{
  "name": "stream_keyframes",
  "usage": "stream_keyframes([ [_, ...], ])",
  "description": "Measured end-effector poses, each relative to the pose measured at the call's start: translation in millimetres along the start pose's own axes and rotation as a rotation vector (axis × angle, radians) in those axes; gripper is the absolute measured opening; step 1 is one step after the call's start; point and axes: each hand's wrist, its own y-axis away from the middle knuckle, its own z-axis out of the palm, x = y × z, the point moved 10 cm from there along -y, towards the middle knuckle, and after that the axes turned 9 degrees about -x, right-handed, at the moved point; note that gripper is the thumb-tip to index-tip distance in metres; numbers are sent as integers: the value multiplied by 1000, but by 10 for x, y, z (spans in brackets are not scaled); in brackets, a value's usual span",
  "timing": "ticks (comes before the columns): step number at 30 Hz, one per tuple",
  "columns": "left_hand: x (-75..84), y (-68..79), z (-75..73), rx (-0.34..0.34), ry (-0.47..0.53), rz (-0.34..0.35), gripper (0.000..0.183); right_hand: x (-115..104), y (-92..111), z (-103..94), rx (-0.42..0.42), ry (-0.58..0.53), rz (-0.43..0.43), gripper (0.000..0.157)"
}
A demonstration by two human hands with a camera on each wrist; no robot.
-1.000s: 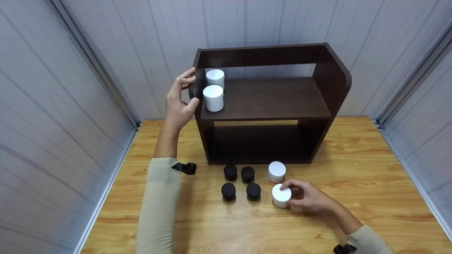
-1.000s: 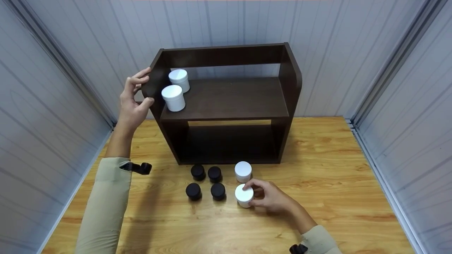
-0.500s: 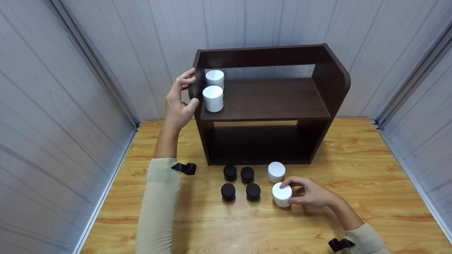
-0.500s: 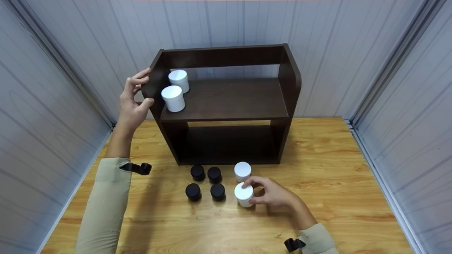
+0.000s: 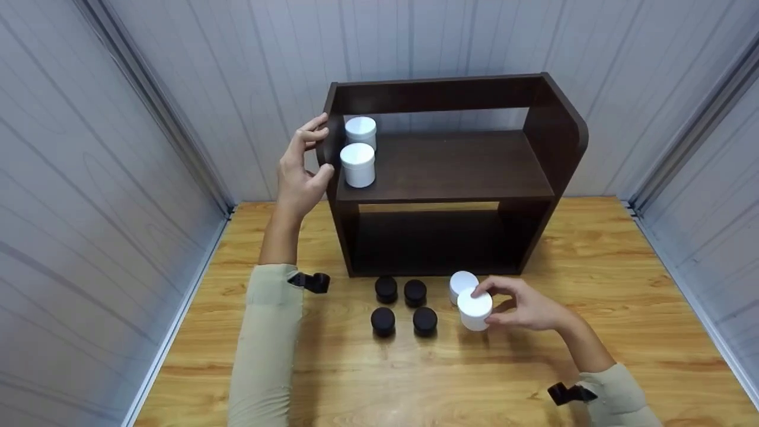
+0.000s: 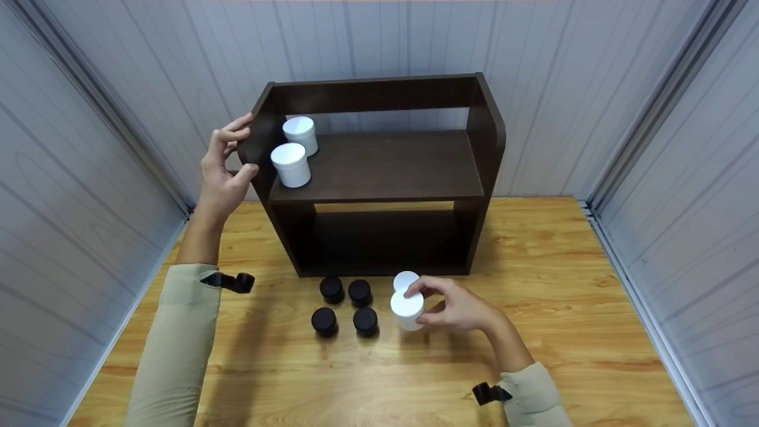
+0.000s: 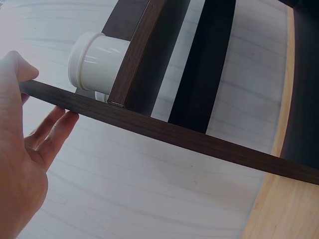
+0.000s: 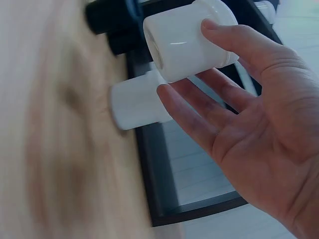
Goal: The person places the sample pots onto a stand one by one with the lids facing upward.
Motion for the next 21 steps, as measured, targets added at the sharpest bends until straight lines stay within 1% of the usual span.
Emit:
stream_keyframes([
  [3, 3, -7, 2, -5, -12, -1, 45, -115, -37, -87, 17, 4, -24, 39],
  [6, 3, -11, 4, -6, -19, -3, 45, -222, -81, -176, 36, 13, -28, 39],
  [12, 2, -14, 14, -7, -14, -9, 45, -466, -184, -348, 73, 69, -46, 39],
  [21, 10, -2, -7, 1, -12, 10, 45, -866, -353, -505, 105, 120, -117, 42],
])
